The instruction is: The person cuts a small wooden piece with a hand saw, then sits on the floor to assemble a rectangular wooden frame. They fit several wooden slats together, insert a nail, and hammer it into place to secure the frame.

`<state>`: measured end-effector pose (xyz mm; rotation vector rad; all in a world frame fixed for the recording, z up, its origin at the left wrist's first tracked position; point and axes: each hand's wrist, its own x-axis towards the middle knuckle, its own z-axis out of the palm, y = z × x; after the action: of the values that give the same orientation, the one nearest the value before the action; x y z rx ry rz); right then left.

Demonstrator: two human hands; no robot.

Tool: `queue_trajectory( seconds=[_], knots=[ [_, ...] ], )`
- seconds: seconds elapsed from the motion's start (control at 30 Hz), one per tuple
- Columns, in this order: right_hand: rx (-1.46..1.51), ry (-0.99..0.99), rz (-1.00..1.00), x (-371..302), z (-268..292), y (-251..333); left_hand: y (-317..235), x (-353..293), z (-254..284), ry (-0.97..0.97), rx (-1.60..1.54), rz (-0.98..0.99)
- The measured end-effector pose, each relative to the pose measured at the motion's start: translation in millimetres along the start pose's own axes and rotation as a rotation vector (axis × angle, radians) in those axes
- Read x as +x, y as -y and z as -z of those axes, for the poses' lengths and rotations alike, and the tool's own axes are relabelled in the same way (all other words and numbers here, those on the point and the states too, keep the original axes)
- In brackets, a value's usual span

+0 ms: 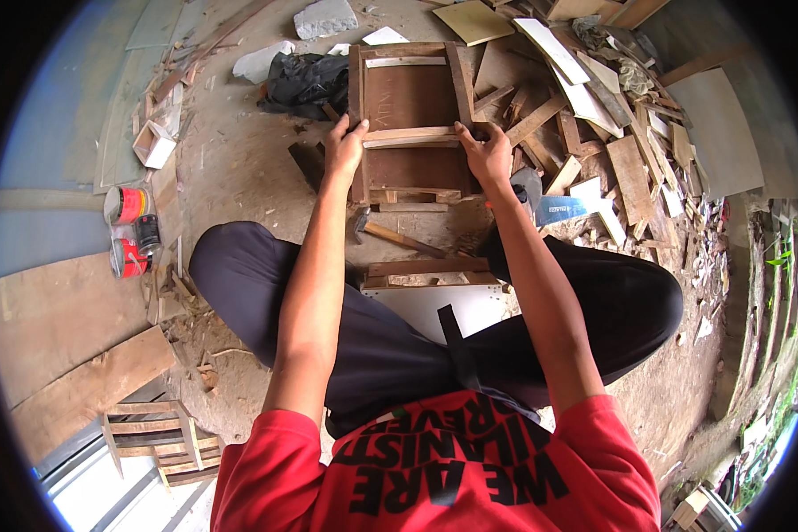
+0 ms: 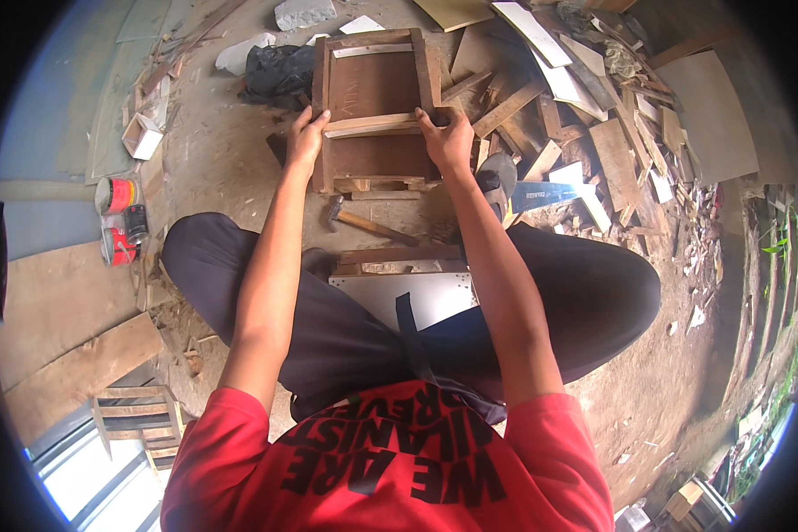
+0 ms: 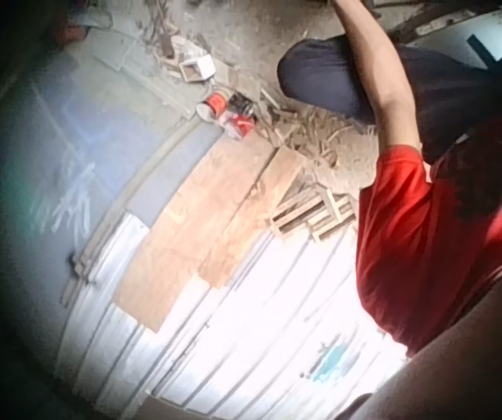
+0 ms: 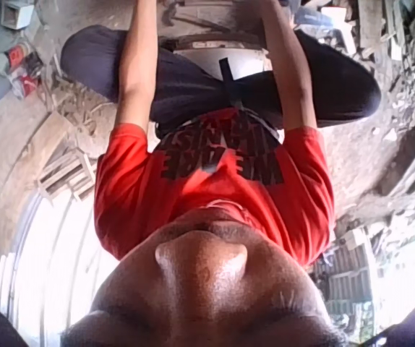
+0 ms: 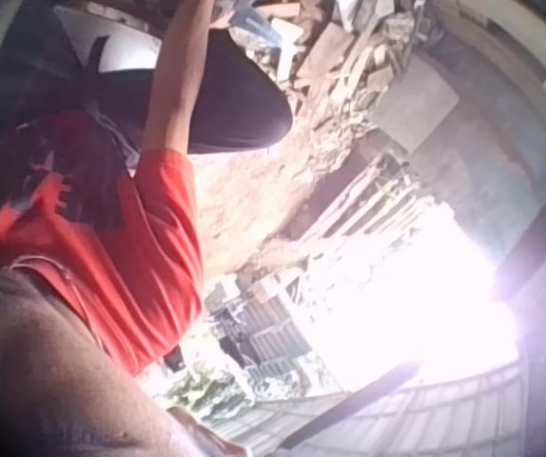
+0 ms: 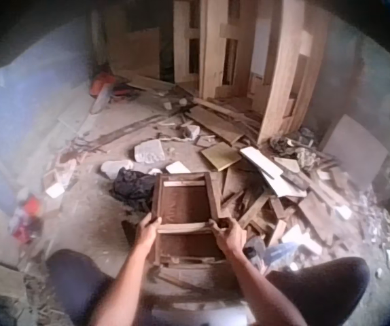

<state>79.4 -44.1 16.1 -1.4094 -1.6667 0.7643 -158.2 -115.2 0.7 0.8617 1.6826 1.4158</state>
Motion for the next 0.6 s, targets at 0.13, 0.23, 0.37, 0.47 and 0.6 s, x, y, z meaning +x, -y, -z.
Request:
queue_trajectory(
  seconds=[0.13,0.23,0.37,0.47,0.6],
  knots=[
    [-0.011,-0.001,-0.015,1,-1,1,-7,-3,0,-0.016,0.007,0.019],
    [-0.024,0.007,-0.032,0,-1,6,1,-1,0,-0.106,0.071,-0.038],
    [-0.028,0.007,-0.043,1,-2,4,22,12,5,-0.068,0.042,-0.094],
    [-0.026,-0.02,-0.012,3,-6,-8,27,15,2,-0.095,0.073,-0.076],
    [0.0,-0.013,-0.01,1,-11,-3,36,20,12,-0.06,0.028,-0.072]
  ],
)
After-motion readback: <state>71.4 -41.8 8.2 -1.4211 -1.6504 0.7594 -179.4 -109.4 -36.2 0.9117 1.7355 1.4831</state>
